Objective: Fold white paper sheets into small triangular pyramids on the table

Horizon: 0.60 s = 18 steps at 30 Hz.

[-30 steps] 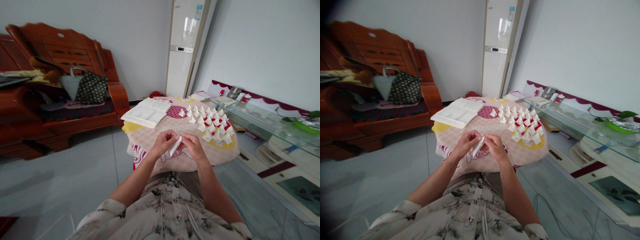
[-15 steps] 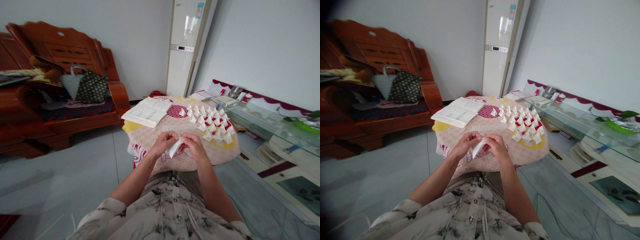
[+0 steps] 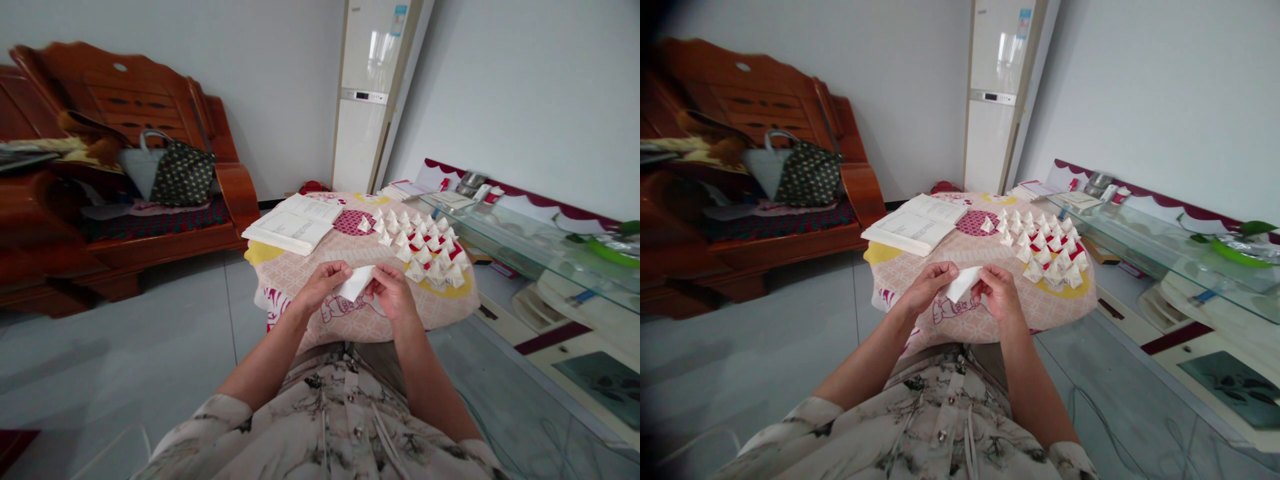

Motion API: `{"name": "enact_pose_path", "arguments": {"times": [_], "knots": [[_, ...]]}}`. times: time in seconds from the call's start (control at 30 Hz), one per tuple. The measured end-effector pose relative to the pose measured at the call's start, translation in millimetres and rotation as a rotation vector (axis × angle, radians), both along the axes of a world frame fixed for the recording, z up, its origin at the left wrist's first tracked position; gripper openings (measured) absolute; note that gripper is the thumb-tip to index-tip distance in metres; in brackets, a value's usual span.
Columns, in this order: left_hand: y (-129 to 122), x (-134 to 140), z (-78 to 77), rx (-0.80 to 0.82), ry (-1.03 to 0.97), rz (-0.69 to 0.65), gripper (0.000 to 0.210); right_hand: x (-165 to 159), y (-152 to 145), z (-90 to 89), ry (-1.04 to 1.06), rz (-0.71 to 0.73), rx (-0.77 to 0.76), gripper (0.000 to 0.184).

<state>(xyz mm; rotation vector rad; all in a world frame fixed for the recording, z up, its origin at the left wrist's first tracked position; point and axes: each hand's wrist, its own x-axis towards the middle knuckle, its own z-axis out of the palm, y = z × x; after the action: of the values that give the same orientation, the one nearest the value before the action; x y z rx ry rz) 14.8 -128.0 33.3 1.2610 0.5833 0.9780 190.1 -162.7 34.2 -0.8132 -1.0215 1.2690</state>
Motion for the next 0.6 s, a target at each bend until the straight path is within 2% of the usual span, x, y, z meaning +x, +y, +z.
{"name": "enact_pose_path", "arguments": {"times": [0.17,0.33,0.5,0.6], "knots": [[8,-6,-4.0,-0.001,-0.065,-0.022,0.042,5,6,-4.7,0.088,-0.058,-0.005,0.031],[7,-4,-5.8,-0.106,-0.287,0.005,0.041,4,15,-15.0,0.212,-0.130,-0.031,0.028],[6,-1,-5.7,-0.092,-0.309,-0.054,0.046,2,20,-23.0,0.363,-0.141,-0.106,0.014],[6,1,-5.0,-0.090,-0.308,-0.016,0.036,-1,20,-24.0,0.459,-0.096,-0.165,0.006]]}}
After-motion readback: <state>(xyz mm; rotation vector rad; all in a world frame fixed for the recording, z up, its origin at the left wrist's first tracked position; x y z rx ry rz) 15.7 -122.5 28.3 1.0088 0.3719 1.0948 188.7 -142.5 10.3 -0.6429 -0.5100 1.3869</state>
